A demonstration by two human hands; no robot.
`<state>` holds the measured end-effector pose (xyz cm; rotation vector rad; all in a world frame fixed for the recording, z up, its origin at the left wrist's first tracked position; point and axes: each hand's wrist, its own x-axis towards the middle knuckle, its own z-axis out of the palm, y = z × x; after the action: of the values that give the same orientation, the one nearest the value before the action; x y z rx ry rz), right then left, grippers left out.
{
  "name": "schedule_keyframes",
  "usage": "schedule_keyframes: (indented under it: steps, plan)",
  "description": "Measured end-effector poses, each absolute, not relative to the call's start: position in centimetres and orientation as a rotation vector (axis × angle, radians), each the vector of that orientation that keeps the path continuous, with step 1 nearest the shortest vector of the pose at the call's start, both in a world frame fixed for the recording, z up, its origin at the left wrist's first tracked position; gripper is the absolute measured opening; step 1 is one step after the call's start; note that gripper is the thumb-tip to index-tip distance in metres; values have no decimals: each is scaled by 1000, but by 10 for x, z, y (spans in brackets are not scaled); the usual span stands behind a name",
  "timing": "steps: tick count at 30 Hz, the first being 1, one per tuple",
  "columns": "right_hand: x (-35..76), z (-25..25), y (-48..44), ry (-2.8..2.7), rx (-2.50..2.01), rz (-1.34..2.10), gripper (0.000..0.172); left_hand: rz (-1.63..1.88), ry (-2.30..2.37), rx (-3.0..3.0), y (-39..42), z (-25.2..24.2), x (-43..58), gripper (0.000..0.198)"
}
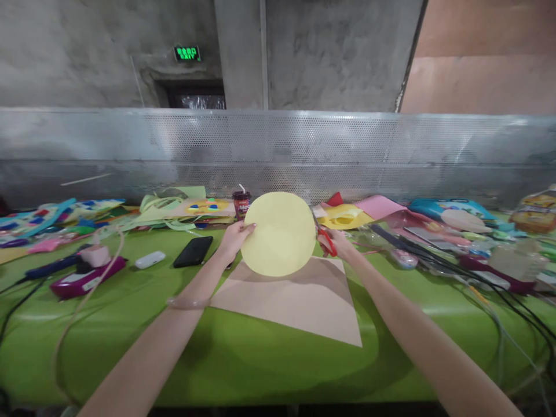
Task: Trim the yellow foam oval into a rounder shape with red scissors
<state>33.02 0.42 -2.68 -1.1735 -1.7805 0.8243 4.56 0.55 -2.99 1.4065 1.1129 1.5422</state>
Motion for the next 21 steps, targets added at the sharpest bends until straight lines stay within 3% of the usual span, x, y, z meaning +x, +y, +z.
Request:
schedule_keyframes:
  steps: [21]
  plan:
    - [328,-24,0,-1784,-1168,817,6,1535,1114,1458,6,-31,45,40]
